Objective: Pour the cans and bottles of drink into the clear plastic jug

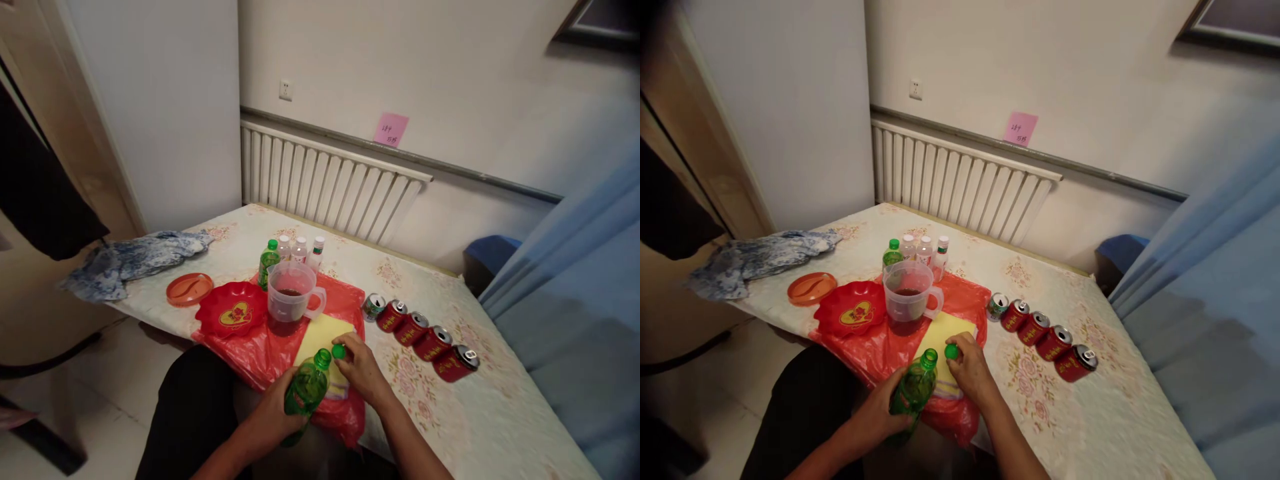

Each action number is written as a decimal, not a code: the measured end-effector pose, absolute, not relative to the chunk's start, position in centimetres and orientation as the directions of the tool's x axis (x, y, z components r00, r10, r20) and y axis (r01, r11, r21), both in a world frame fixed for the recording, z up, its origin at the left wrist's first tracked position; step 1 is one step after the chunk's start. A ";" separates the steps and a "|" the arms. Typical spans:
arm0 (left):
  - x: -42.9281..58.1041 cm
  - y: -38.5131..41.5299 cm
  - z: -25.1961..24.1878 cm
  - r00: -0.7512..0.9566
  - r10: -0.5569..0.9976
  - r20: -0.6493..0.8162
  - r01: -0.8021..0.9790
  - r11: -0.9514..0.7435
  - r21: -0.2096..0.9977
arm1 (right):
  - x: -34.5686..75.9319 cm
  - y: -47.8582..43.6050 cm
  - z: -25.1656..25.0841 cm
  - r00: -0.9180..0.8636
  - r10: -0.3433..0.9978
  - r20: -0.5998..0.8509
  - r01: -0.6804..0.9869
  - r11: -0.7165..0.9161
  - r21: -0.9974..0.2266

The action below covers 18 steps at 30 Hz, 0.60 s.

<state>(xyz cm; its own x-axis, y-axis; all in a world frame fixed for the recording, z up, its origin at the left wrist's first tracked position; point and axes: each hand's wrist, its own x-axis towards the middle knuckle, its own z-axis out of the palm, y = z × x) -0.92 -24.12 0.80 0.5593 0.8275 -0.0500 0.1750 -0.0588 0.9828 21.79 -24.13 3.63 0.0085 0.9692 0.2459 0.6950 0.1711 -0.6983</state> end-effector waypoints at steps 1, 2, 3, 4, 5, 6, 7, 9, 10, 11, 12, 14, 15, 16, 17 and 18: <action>-0.7 -24.2 0.9 0.565 0.823 -0.050 0.177 -0.062 0.982 | 21.7 -24.9 5.0 -0.031 0.960 0.279 0.687 0.223 -0.692; -0.5 -24.2 1.1 0.571 0.819 -0.047 0.182 -0.070 0.981 | 21.5 -25.6 6.3 -0.068 0.952 0.300 0.684 0.263 -0.681; -0.3 -24.3 1.2 0.580 0.814 -0.040 0.186 -0.084 0.979 | 21.4 -26.3 7.4 -0.100 0.945 0.310 0.685 0.292 -0.667; -0.2 -24.3 1.3 0.590 0.807 -0.028 0.186 -0.101 0.977 | 21.3 -26.9 8.5 -0.132 0.941 0.311 0.691 0.312 -0.651; 0.0 -24.4 1.5 0.603 0.798 -0.012 0.182 -0.123 0.976 | 21.3 -27.4 9.3 -0.156 0.938 0.311 0.699 0.327 -0.636; 0.1 -24.4 1.6 0.614 0.789 0.007 0.176 -0.145 0.974 | 21.3 -27.9 10.0 -0.176 0.935 0.308 0.704 0.339 -0.624; 0.2 -24.5 1.7 0.622 0.782 0.023 0.171 -0.164 0.972 | 21.3 -28.2 10.5 -0.189 0.933 0.306 0.708 0.345 -0.617; 0.4 -24.7 2.0 0.628 0.777 0.040 0.169 -0.186 0.968 | 21.4 -28.6 11.2 -0.184 0.936 0.301 0.712 0.338 -0.615; 0.5 -24.8 2.2 0.629 0.776 0.044 0.167 -0.190 0.968 | 21.5 -28.7 11.4 -0.166 0.942 0.291 0.714 0.318 -0.624; 0.5 -24.8 2.3 0.631 0.774 0.047 0.161 -0.190 0.969 | 21.6 -28.8 11.5 -0.141 0.951 0.275 0.712 0.290 -0.639; 0.5 -24.9 2.5 0.634 0.772 0.050 0.153 -0.188 0.970 | 21.7 -28.8 11.6 -0.113 0.961 0.254 0.705 0.258 -0.661; 0.5 -25.0 2.8 0.645 0.763 0.055 0.136 -0.185 0.973 | 21.8 -28.9 11.9 -0.074 0.975 0.211 0.672 0.206 -0.712; 0.5 -25.1 2.9 0.647 0.760 0.056 0.133 -0.184 0.974 | 21.8 -29.0 12.0 -0.072 0.978 0.195 0.651 0.195 -0.734; 0.5 -25.1 3.0 0.650 0.758 0.054 0.132 -0.183 0.974 | 21.8 -29.0 12.1 -0.081 0.979 0.186 0.633 0.194 -0.749; 0.5 -25.1 3.0 0.651 0.757 0.055 0.130 -0.183 0.974 | 21.9 -29.0 12.2 -0.096 0.979 0.181 0.622 0.201 -0.757; 0.5 -25.1 3.0 0.652 0.756 0.057 0.131 -0.186 0.974 | 21.9 -29.1 12.2 -0.113 0.977 0.182 0.618 0.213 -0.757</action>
